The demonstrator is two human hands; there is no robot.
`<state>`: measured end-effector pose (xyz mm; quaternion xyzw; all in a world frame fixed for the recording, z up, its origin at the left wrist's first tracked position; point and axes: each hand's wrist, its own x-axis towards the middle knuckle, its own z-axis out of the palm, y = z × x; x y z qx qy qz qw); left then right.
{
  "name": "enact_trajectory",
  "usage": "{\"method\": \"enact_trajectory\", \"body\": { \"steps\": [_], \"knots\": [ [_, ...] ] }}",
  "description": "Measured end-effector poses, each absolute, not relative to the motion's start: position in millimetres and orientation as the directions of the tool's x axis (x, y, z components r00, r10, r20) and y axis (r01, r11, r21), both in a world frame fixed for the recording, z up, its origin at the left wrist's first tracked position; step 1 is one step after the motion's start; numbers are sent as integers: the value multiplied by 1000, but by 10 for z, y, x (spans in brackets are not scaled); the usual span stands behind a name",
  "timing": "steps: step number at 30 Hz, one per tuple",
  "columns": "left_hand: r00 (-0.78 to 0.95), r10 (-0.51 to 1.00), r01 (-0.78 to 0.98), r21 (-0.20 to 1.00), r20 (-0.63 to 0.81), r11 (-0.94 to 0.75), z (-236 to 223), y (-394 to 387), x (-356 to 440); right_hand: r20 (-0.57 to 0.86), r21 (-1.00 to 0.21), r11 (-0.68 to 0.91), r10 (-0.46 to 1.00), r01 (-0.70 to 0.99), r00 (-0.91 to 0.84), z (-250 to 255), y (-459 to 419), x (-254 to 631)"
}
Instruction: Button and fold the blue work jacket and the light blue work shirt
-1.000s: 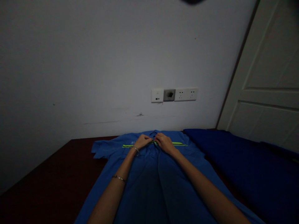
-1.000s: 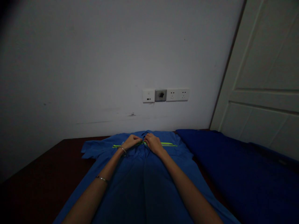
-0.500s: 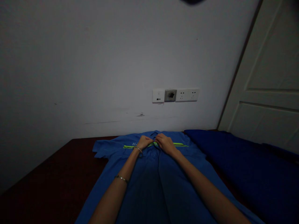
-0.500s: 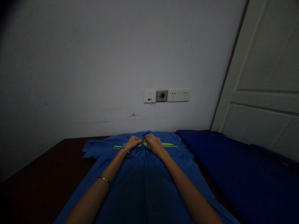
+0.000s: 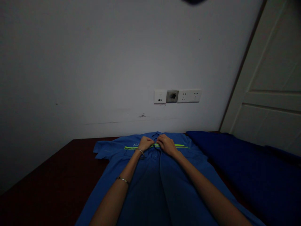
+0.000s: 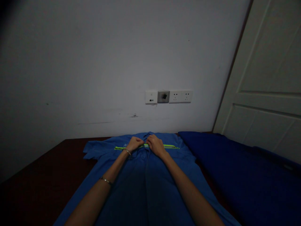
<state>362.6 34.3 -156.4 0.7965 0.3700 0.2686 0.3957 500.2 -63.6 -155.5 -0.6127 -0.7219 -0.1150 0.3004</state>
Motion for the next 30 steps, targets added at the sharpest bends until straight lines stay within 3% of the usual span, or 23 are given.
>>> {"method": "enact_trajectory", "body": {
  "steps": [5, 8, 10, 19, 25, 30],
  "knots": [
    [516, 814, 406, 761, 267, -506, -1615, 350, 3680, 574, -285, 198, 819, 938, 1, -1574, -605, 5013],
    [504, 739, 362, 667, 447, -651, -1627, 324, 3703, 569, -321, 193, 822, 927, 26, -1602, -565, 5042],
    [554, 672, 368, 580, 491, -727, -1634, 303, 3704, 572, -327, 210, 820, 921, 16, -1613, -546, 5056],
    [645, 641, 521, 374, 415, -767, -1627, 232, 3656, 585, -338, 232, 811, 912, 11, -1594, -563, 5075],
    [657, 624, 525, 337, 424, -781, -1620, 220, 3673, 553, -437, 194, 828, 878, 93, -1666, -480, 5129],
    [652, 634, 542, 329, 416, -773, -1624, 213, 3674, 561, -482, 271, 826, 833, 56, -1561, -473, 5234]
  ]
}}
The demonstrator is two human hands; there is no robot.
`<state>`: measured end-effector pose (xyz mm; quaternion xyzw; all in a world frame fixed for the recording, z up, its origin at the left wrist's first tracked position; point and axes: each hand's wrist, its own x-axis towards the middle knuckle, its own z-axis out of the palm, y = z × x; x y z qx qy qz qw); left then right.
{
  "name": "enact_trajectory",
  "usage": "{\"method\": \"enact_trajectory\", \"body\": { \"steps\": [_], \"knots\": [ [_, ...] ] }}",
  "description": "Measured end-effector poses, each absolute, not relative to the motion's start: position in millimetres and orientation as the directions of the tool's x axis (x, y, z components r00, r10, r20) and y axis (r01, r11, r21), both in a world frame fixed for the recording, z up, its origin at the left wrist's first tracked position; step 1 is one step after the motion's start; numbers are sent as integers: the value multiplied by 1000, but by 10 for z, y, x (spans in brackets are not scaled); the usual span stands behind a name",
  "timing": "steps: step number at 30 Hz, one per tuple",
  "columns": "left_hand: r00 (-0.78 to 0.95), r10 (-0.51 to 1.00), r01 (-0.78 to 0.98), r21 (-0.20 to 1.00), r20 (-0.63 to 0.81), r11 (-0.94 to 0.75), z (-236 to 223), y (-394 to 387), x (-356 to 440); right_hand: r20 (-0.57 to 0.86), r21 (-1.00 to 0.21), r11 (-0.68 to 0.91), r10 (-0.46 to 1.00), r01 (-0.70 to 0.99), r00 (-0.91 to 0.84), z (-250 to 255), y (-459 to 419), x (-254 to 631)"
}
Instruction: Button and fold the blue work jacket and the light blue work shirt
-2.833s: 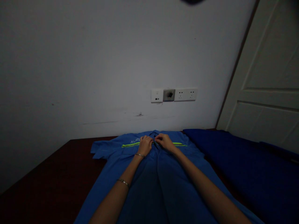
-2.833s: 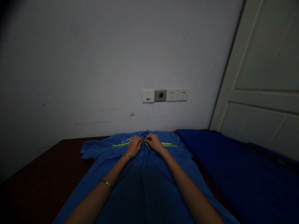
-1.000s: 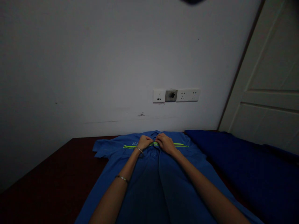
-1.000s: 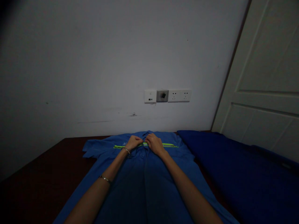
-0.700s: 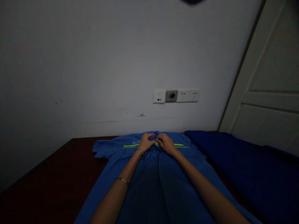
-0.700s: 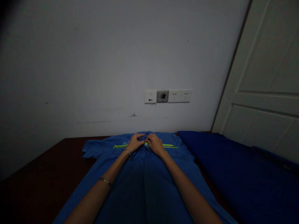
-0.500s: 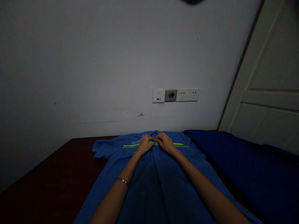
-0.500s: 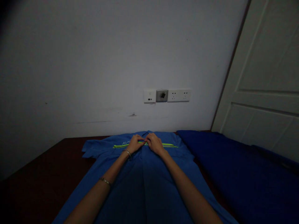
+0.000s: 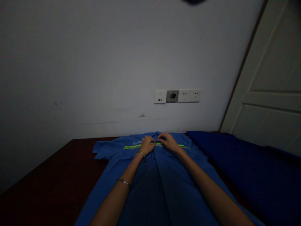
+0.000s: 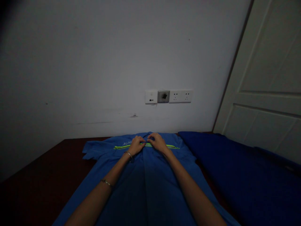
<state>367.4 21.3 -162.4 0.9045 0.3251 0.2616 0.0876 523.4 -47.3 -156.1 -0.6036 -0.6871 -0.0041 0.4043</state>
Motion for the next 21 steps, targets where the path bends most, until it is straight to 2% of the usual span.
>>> {"method": "enact_trajectory", "body": {
  "steps": [4, 11, 17, 21],
  "knots": [
    [654, 639, 547, 329, 406, -769, -1615, 210, 3671, 574, -375, 283, 818, 883, -19, -1378, -573, 5222],
    [665, 628, 554, 297, 404, -778, -1580, 169, 3670, 468, -204, 250, 874, 947, -130, -1341, -660, 5000],
    [681, 604, 550, 255, 413, -795, -1599, 170, 3676, 425, -151, 221, 894, 963, -139, -1353, -658, 4955],
    [685, 599, 548, 249, 415, -799, -1596, 180, 3682, 421, -162, 227, 896, 960, -140, -1366, -659, 4964]
  ]
}}
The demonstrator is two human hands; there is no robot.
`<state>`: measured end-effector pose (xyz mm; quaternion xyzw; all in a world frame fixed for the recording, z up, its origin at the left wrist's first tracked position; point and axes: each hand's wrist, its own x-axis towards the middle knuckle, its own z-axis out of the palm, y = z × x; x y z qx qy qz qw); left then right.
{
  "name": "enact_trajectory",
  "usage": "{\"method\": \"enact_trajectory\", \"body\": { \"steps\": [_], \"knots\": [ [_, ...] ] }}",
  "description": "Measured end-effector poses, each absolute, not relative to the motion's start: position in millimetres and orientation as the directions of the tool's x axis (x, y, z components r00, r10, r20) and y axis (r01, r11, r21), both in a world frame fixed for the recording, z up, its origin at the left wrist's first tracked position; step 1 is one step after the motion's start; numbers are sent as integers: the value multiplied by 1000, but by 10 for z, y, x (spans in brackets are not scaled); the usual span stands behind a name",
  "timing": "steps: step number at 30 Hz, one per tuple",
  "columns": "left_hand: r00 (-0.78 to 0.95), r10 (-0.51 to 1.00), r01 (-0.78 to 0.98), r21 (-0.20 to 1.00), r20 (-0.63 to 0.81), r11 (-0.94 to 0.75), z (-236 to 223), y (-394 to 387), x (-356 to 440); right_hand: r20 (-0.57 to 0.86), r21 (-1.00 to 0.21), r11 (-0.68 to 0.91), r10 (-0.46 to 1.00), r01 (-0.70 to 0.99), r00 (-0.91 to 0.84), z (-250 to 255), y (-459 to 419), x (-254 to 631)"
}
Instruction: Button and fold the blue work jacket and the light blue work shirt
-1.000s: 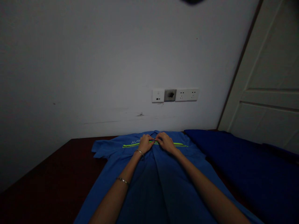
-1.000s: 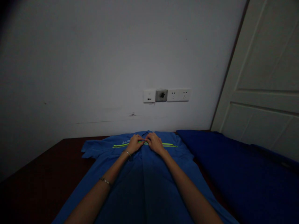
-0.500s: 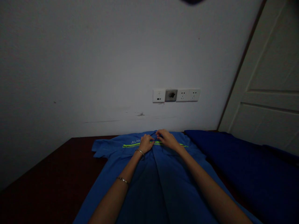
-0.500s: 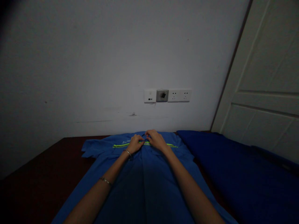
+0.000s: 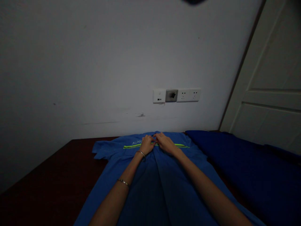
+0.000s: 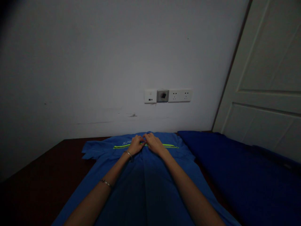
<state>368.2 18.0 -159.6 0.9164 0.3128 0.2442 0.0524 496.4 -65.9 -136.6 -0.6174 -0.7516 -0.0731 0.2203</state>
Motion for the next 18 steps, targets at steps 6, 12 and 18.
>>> {"method": "enact_trajectory", "body": {
  "steps": [6, 12, 18],
  "knots": [
    [734, 541, 519, 173, 411, -837, -1540, 138, 3636, 453, -282, 247, 886, 927, -98, -1451, -618, 5021],
    [777, 472, 479, 96, 417, -873, -1547, 136, 3613, 456, -409, 268, 888, 872, -59, -1541, -555, 5082],
    [782, 476, 475, 109, 403, -873, -1546, 106, 3617, 448, -499, 277, 894, 821, -29, -1636, -462, 5140]
  ]
}}
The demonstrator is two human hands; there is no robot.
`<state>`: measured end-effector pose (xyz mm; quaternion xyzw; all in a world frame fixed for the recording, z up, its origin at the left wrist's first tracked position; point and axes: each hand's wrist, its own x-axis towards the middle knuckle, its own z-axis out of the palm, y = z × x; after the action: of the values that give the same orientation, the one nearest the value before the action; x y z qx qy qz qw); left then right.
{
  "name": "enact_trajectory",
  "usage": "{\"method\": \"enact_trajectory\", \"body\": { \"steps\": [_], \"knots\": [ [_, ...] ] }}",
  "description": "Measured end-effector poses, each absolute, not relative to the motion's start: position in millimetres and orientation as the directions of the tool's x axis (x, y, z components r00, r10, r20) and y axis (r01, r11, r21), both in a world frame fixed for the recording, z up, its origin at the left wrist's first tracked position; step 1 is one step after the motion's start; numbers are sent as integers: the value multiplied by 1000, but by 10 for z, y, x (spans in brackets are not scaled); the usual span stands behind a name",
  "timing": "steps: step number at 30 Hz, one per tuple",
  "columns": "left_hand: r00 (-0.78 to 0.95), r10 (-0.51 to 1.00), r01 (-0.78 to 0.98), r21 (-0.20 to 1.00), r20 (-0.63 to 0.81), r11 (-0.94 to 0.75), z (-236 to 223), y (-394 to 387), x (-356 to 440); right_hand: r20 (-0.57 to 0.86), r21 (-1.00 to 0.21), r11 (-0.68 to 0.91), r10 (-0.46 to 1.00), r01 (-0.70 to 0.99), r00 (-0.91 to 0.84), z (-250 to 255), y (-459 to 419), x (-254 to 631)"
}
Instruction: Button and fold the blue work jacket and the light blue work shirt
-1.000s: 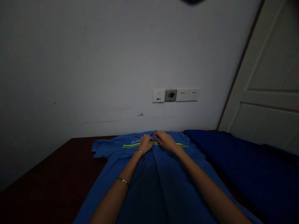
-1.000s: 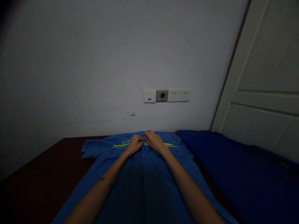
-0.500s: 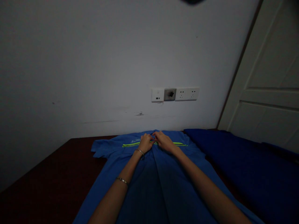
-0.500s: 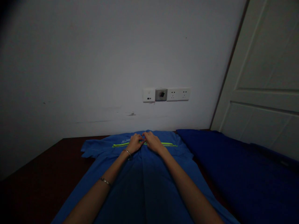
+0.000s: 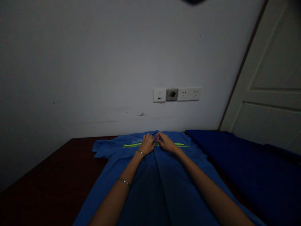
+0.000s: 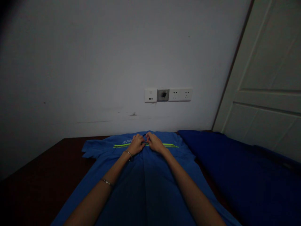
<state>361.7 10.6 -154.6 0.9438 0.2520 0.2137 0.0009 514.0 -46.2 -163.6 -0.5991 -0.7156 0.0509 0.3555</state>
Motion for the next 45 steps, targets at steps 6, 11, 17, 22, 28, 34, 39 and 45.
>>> {"method": "enact_trajectory", "body": {
  "steps": [6, 11, 17, 22, 28, 34, 39, 45],
  "knots": [
    [776, 472, 456, 143, 419, -878, -1557, 136, 3616, 472, -529, 297, 881, 795, -15, -1626, -458, 5140],
    [726, 511, 448, 247, 461, -859, -1502, 170, 3615, 509, -488, 305, 861, 818, -18, -1599, -465, 5133],
    [711, 580, 484, 322, 398, -814, -1396, 196, 3617, 501, -425, 281, 865, 860, -35, -1538, -522, 5075],
    [726, 572, 481, 313, 383, -819, -1411, 198, 3618, 478, -386, 264, 877, 884, -53, -1504, -581, 5050],
    [723, 553, 428, 361, 414, -829, -1427, 205, 3576, 494, -474, 281, 869, 835, -12, -1569, -500, 5110],
    [739, 506, 377, 349, 445, -858, -1460, 210, 3587, 514, -608, 335, 857, 720, 35, -1670, -394, 5158],
    [743, 473, 342, 340, 473, -876, -1482, 214, 3586, 536, -676, 350, 838, 649, 106, -1712, -357, 5142],
    [666, 589, 393, 456, 458, -799, -1535, 205, 3592, 534, -677, 312, 832, 666, 154, -1690, -346, 5124]
  ]
}}
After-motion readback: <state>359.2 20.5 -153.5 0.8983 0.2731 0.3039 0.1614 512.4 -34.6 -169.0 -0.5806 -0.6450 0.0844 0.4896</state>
